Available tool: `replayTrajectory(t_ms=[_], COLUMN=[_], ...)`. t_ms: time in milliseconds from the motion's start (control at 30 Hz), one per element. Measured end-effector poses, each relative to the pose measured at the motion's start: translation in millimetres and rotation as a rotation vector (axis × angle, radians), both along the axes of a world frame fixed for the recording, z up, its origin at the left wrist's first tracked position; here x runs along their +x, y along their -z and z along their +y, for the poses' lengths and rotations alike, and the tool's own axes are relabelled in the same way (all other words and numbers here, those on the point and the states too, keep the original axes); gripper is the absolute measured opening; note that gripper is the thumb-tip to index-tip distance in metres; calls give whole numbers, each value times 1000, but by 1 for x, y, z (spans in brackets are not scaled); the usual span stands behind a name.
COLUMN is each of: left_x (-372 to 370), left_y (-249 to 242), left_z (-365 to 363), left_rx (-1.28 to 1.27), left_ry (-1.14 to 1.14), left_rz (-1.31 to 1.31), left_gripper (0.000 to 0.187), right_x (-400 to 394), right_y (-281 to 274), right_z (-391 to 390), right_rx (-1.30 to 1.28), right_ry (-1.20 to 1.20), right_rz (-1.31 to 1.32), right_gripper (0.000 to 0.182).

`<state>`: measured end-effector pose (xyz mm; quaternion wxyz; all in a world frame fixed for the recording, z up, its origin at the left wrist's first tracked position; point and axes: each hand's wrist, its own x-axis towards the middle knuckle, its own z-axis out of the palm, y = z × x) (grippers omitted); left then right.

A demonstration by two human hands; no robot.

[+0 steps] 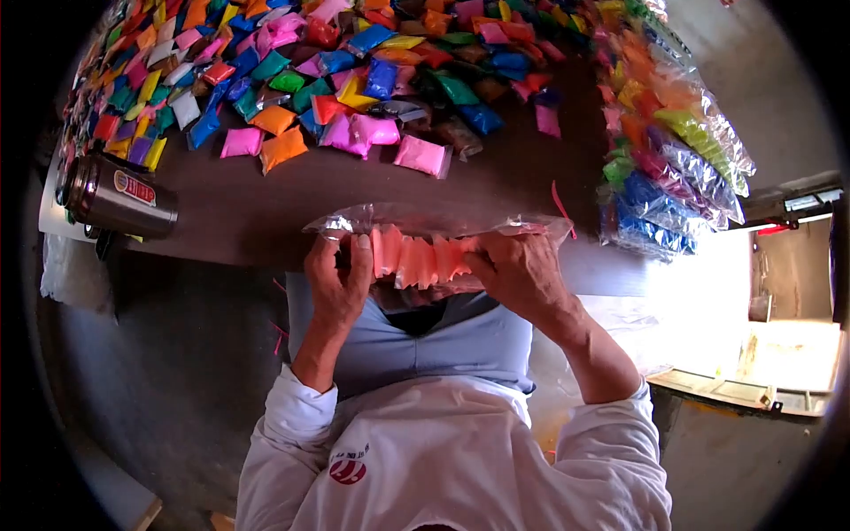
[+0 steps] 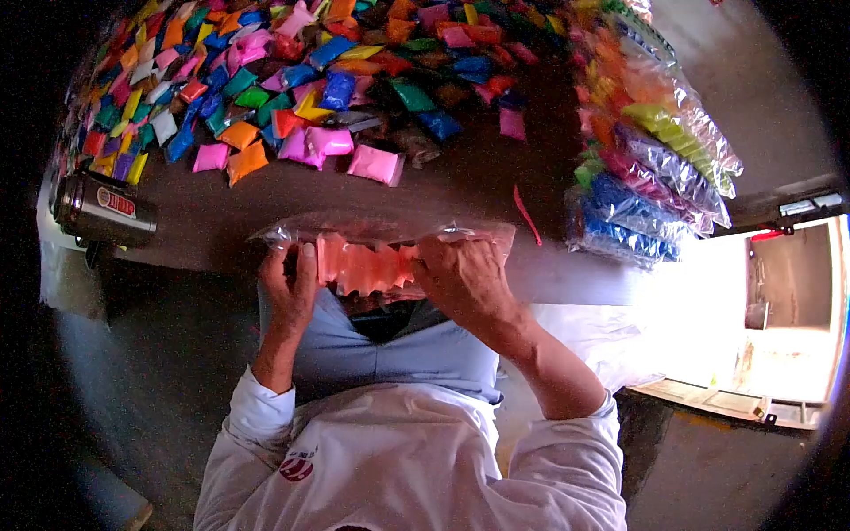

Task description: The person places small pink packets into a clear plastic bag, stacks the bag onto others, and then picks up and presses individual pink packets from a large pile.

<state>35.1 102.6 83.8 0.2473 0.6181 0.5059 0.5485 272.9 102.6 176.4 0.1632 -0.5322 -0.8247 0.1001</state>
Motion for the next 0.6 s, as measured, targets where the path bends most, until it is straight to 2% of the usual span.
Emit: replayTrajectory(t_ms=[100,167,200,267,333,400,467,533,600], left_x=[-3,-4,-4,1,8,6,3,3,1], left_y=[3,13,10,1,1,-1,0,-2,-6], left_z=[0,2,0,-2,0,-1,1,3,3], left_rx=[-50,15,15,-123,-67,-124,-134,-60,-101], left_ry=[-13,-12,-9,-20,-57,-59,-57,-91,-81], left_rz=[16,44,47,-49,-96,-121,-64,-11,-17], left_gripper=[19,17,17,16,17,19,21,23,25], right_x=[2,7,10,21,33,38,29,20,17], right_y=[-6,-19,-28,-54,-62,-52,-37,-13,6], right_z=[0,-5,-9,-22,-32,-37,-42,-45,-39], right_rx=[-65,-65,-64,-133,-170,48,15,78,140], right_ry=[30,-12,-9,86,89,-190,-252,-212,-205], right_rz=[-41,148,151,365,312,294,107,-25,-36], right_gripper=[13,11,11,12,18,30,55,61,56])
